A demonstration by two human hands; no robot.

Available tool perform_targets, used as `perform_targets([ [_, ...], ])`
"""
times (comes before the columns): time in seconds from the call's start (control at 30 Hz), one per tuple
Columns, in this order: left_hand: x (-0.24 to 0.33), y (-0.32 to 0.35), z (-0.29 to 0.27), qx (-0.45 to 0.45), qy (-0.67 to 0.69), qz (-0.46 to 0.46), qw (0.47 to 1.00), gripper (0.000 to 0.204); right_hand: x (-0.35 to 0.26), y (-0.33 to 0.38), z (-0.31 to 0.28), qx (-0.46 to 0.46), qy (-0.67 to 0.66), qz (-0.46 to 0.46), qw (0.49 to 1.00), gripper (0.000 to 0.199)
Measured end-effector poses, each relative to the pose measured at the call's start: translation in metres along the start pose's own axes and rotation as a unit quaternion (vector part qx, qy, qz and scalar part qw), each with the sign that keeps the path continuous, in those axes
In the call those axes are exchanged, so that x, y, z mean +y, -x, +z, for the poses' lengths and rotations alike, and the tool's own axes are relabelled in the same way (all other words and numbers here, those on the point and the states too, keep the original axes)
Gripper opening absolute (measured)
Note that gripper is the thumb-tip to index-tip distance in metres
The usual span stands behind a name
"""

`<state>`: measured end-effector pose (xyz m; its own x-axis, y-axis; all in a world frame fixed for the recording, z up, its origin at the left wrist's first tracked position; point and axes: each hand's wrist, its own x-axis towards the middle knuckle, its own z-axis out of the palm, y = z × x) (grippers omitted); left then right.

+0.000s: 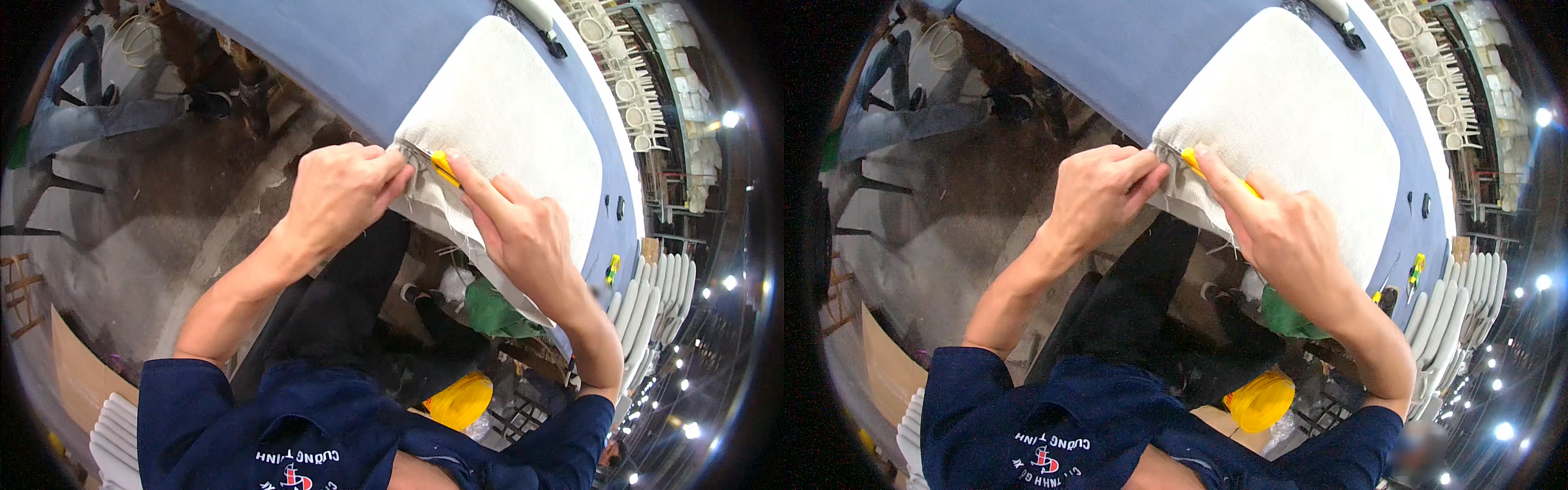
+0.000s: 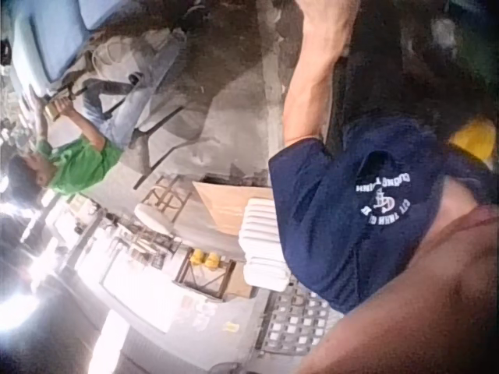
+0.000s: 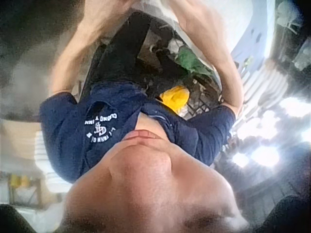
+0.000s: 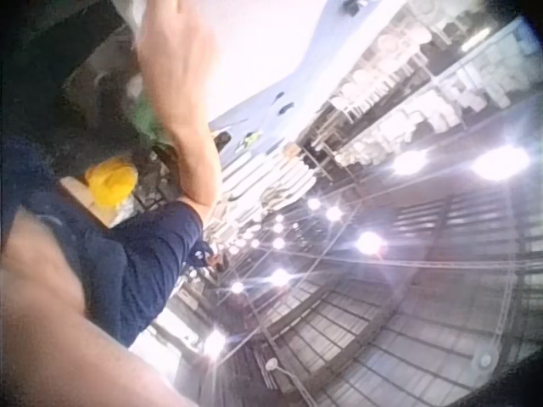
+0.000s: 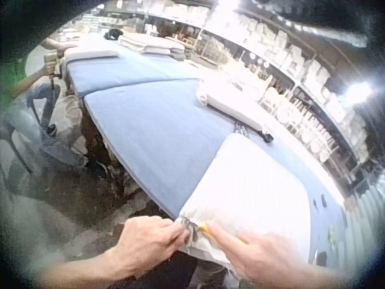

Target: The person wraps a white fabric cover over a cushion, smooths it, and secures it with a pneumatic staple gun. They trim excess fabric with a utility knife and inspect the finished edges.

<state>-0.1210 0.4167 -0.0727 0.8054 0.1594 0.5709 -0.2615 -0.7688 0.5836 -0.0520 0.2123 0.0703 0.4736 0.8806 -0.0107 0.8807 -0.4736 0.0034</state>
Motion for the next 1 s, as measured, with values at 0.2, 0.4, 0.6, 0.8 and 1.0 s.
perform_targets([
  [0.2,-0.004,0.000,-0.004,-0.036,-0.012,0.003,0.999,0.023,0.010,0.008,0.015,0.024,-0.025,-0.005,0.999,0.055],
  [0.4,-0.002,0.001,0.001,-0.011,0.016,0.023,1.000,0.019,0.019,0.014,0.032,0.054,-0.021,-0.018,0.998,0.059],
  [0.6,0.002,0.017,-0.006,-0.039,0.001,0.006,0.999,0.022,0.029,0.026,0.039,0.072,-0.047,-0.029,0.996,0.061],
  [0.8,0.010,0.021,0.006,-0.001,0.033,-0.023,0.999,0.016,0.027,0.018,0.010,0.029,-0.043,-0.024,0.998,0.056],
  [1.0,0.011,0.017,0.003,-0.020,0.017,-0.017,1.000,0.019,0.021,0.001,-0.021,-0.022,0.027,-0.055,0.998,0.056],
])
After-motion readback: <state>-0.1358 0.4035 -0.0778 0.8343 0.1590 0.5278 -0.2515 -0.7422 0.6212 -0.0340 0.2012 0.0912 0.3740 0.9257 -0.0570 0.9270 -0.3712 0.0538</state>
